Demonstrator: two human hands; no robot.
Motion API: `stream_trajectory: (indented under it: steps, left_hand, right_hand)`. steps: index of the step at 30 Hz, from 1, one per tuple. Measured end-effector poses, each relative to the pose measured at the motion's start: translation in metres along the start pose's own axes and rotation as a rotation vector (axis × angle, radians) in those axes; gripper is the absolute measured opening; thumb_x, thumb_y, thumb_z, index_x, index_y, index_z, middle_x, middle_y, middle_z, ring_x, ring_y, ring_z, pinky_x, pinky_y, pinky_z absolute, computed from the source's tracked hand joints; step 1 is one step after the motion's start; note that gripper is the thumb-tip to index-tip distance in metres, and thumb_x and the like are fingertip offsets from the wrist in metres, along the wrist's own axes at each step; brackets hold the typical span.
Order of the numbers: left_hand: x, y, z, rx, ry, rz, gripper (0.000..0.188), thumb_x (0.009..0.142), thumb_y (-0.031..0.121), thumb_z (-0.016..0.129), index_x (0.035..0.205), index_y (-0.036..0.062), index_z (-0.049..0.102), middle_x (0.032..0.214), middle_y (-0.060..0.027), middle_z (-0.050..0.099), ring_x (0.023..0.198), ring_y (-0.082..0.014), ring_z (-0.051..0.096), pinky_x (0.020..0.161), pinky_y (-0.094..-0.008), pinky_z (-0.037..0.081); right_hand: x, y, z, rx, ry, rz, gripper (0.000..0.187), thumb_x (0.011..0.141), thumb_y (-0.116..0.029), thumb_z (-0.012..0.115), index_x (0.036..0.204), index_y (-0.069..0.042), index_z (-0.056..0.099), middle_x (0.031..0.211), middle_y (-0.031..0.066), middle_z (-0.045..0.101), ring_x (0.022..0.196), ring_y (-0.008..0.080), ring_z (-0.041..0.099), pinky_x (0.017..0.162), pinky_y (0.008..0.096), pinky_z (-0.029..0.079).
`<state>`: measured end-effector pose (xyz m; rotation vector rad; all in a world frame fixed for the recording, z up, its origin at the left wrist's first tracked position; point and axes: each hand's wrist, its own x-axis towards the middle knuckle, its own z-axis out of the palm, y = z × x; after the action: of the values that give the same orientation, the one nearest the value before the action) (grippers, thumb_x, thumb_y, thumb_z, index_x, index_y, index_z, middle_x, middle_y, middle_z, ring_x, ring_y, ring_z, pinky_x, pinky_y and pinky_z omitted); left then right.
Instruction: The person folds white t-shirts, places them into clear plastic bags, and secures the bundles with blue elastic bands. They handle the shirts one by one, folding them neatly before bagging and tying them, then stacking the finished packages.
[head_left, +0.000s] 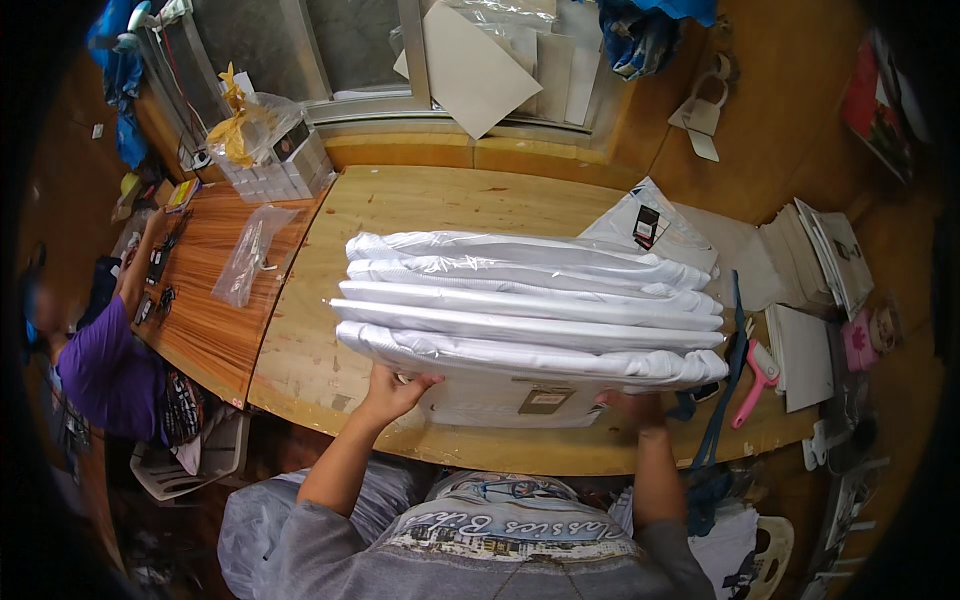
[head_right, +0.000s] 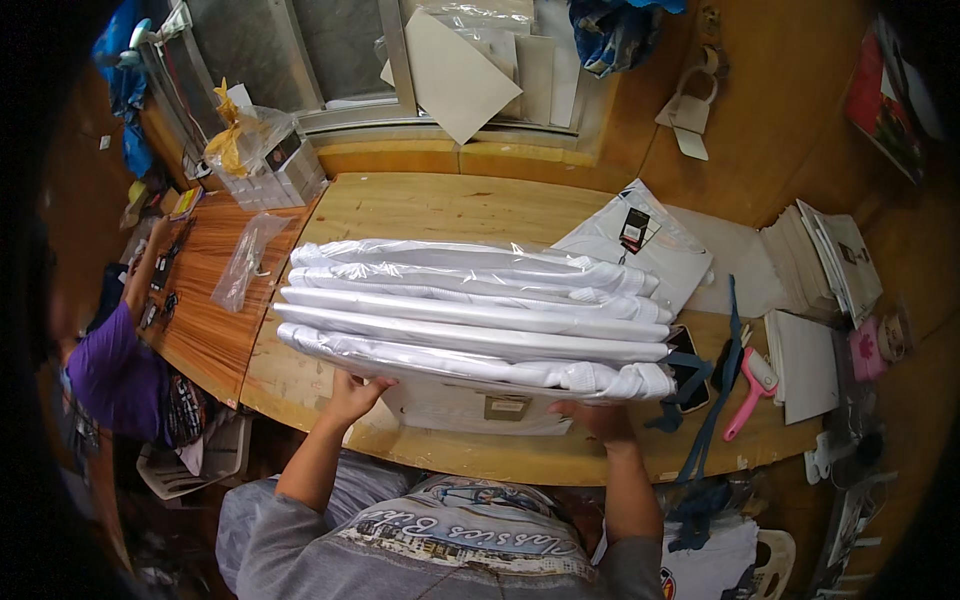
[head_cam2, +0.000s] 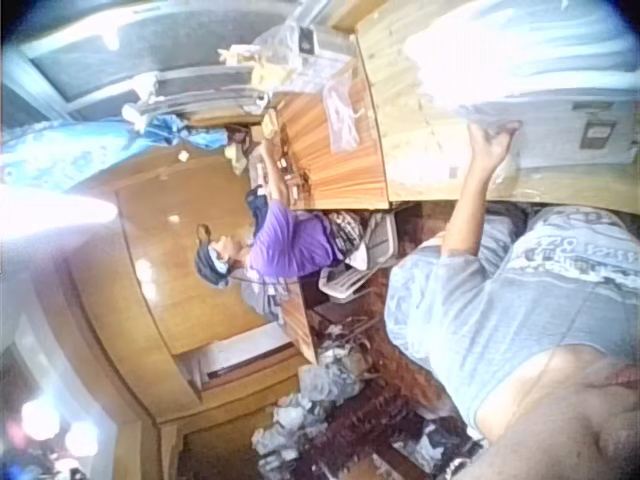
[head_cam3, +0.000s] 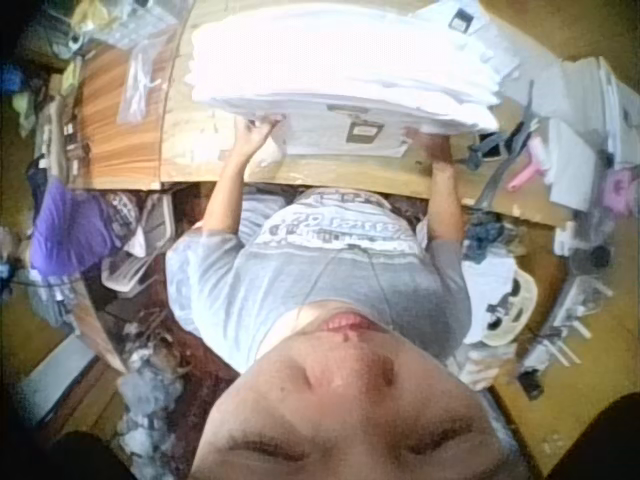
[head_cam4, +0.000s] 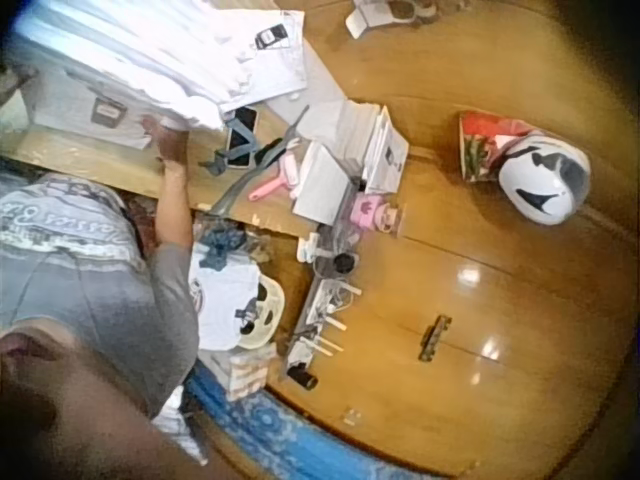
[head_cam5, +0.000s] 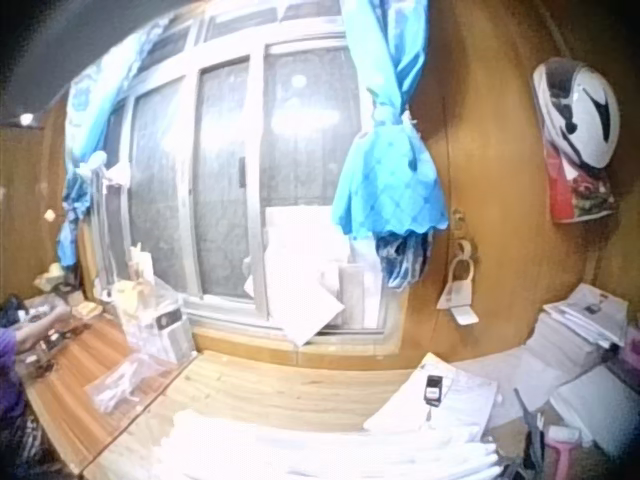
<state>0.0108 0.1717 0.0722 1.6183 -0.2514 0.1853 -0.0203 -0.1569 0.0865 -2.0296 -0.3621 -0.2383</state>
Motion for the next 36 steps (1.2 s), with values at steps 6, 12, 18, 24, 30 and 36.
stream_trajectory:
  steps: [6, 12, 18, 24, 30, 36]
  left_hand:
    - [0.007, 0.004, 0.009, 0.020, -0.015, 0.041, 0.026, 0.069, 0.008, 0.061, 0.090, -0.0027, 0.050, 0.080, -0.0089, 0.055, 0.075, -0.0165, 0.053, 0.067, -0.0273, 0.043]
    - [0.031, 0.009, 0.021, 0.063, 0.049, -0.348, 0.046, 0.072, 0.024, 0.061, 0.104, -0.0029, 0.041, 0.090, -0.0134, 0.053, 0.077, -0.0180, 0.053, 0.068, -0.0272, 0.043]
    - [0.015, -0.085, 0.019, 0.209, -0.133, -0.550, 0.062, 0.072, 0.032, 0.059, 0.115, -0.0054, 0.034, 0.108, -0.0177, 0.047, 0.096, -0.0238, 0.047, 0.081, -0.0292, 0.037]
    - [0.016, -0.023, 0.026, 0.917, -0.050, -0.419, 0.066, 0.069, 0.032, 0.061, 0.117, -0.0030, 0.031, 0.103, -0.0197, 0.047, 0.092, -0.0321, 0.048, 0.077, -0.0347, 0.039]
    - [0.030, 0.025, 0.073, 0.808, -0.190, 0.258, 0.055, 0.065, 0.002, 0.060, 0.114, 0.0005, 0.035, 0.101, -0.0180, 0.044, 0.097, -0.0312, 0.042, 0.081, -0.0361, 0.034]
    - [0.036, 0.061, 0.146, 0.371, -0.602, 0.333, 0.061, 0.064, -0.001, 0.059, 0.118, 0.0012, 0.029, 0.115, -0.0187, 0.036, 0.106, -0.0320, 0.036, 0.089, -0.0347, 0.030]
  right_hand:
    - [0.001, 0.020, 0.007, -0.038, 0.077, -0.112, 0.040, 0.066, -0.020, 0.067, 0.098, -0.004, 0.050, 0.095, 0.0076, 0.052, 0.087, 0.0205, 0.049, 0.077, 0.0318, 0.039]
    - [0.038, 0.022, 0.019, 0.198, 0.256, 0.159, 0.067, 0.064, -0.035, 0.066, 0.107, 0.007, 0.038, 0.095, 0.0188, 0.053, 0.088, 0.0238, 0.052, 0.074, 0.0321, 0.042]
    - [0.007, 0.105, 0.049, 0.029, 0.178, 0.458, 0.051, 0.072, -0.041, 0.054, 0.098, 0.003, 0.049, 0.089, 0.0209, 0.055, 0.082, 0.0326, 0.054, 0.072, 0.0370, 0.042]
    - [-0.016, 0.066, -0.069, -1.030, 0.515, 0.991, 0.037, 0.071, -0.042, 0.053, 0.073, -0.005, 0.058, 0.074, 0.0126, 0.056, 0.069, 0.0278, 0.056, 0.056, 0.0390, 0.044]
    - [-0.057, 0.101, -0.084, -1.112, 0.541, 0.816, 0.024, 0.067, -0.025, 0.062, 0.074, -0.003, 0.055, 0.081, 0.0099, 0.055, 0.084, 0.0260, 0.052, 0.068, 0.0356, 0.042]
    - [-0.020, 0.024, -0.044, 0.446, 0.234, 0.203, 0.011, 0.074, 0.003, 0.045, 0.083, -0.003, 0.042, 0.065, 0.0041, 0.049, 0.057, 0.0130, 0.051, 0.053, 0.0236, 0.040]
